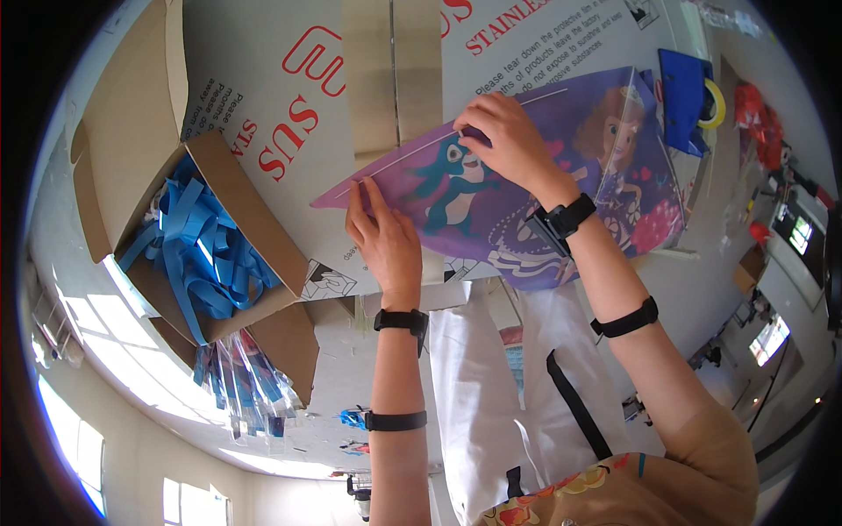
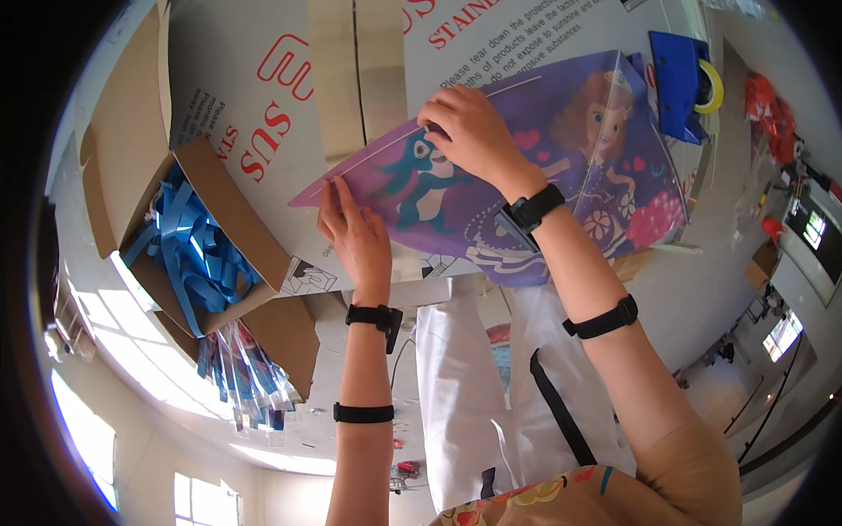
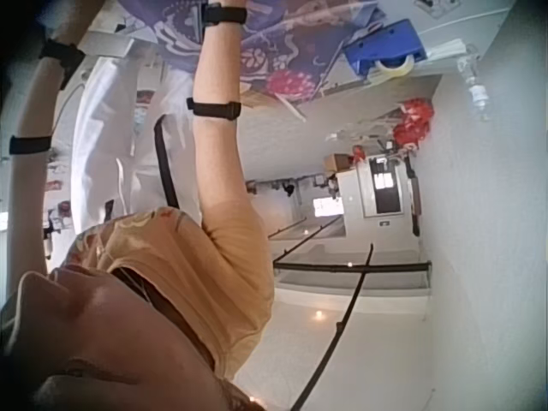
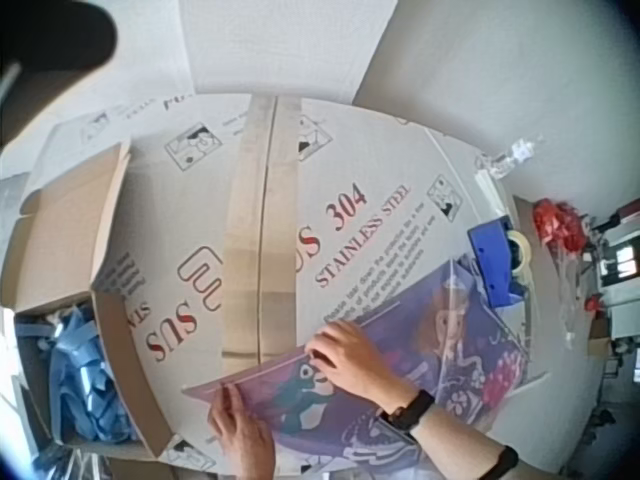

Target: Assembling a plastic kite by attaching support rods and streamers with tape.

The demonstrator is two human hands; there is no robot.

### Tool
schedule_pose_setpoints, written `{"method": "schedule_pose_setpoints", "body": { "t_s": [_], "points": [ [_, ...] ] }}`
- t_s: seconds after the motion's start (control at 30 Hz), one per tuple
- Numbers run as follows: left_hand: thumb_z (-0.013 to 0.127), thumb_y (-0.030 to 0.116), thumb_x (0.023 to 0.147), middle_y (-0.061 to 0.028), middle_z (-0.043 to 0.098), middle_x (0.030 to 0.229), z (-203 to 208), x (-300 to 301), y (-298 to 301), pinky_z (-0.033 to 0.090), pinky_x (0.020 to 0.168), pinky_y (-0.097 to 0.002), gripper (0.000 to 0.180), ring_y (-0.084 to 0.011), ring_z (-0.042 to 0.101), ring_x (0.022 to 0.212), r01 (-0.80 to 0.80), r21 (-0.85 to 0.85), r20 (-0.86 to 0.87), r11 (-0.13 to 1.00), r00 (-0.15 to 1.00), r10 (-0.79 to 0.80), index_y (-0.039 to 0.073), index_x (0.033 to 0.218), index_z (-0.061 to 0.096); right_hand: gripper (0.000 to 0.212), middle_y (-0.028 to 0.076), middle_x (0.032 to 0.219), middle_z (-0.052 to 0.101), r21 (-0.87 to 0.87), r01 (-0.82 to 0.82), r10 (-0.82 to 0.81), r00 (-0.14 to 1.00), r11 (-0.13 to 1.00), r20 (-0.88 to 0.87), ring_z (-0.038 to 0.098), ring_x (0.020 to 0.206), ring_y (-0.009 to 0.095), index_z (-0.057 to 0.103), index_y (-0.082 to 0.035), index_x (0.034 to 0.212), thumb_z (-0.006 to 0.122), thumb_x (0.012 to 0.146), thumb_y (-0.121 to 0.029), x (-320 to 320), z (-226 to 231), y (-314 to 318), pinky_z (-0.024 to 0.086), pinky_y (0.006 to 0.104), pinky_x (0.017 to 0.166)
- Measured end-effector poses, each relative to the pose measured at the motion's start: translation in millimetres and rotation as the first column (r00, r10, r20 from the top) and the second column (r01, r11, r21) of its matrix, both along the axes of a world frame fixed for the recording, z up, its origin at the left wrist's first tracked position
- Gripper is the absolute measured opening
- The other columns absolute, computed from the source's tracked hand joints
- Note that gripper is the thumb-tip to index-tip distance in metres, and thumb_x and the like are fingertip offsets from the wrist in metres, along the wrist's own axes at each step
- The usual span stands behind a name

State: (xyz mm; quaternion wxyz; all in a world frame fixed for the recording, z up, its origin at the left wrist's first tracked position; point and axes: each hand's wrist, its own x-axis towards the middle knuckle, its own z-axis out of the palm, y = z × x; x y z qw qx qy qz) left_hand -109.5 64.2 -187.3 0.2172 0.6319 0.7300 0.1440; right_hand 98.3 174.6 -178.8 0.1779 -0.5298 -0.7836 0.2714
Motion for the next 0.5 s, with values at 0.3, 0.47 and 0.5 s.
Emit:
{"method": "schedule_pose_setpoints", "body": {
  "t_s": [0.3,0.47,0.5],
  "points": [
    [0.054,0.0,0.086,-0.0169,0.035,0.148,-0.5,0.1,-2.3,0.044,0.1,-0.0434,0.062,-0.0395,0.039,0.124,-0.011,-0.026,0.035,1.0,0.999,0.012,0.005,0.147,0.039,0.016,0.002,0.088,0.058,0.007,0.003,-0.003,1.0,1.0,-0.012,0.056,0.092,0.024,0.06,-0.01,0.087,0.072,0.076,-0.007,0.5,-1.6,-0.6,0.045,0.038,0.084],
    [0.054,-0.001,0.086,-0.0169,0.035,0.148,0.2,0.3,-1.3,0.044,0.1,-0.0431,0.062,-0.039,0.04,0.124,0.001,-0.007,0.002,1.0,1.0,-0.001,0.004,0.146,0.039,0.016,0.002,0.089,0.058,-0.006,0.0,0.0,1.0,1.0,-0.011,0.056,0.093,0.024,0.06,-0.01,0.086,0.072,0.076,-0.007,1.0,-0.9,-0.4,0.044,0.0378,0.084],
    [0.054,-0.001,0.086,-0.0169,0.035,0.148,0.3,0.5,-1.3,0.044,0.1,-0.0431,0.062,-0.039,0.04,0.124,0.001,-0.007,0.003,1.0,1.0,-0.001,0.004,0.146,0.039,0.017,0.002,0.089,0.058,-0.005,-0.003,0.002,1.0,1.0,-0.011,0.056,0.093,0.024,0.06,-0.01,0.087,0.072,0.076,-0.007,1.2,-1.0,-0.4,0.044,0.0379,0.085]
  ]
}}
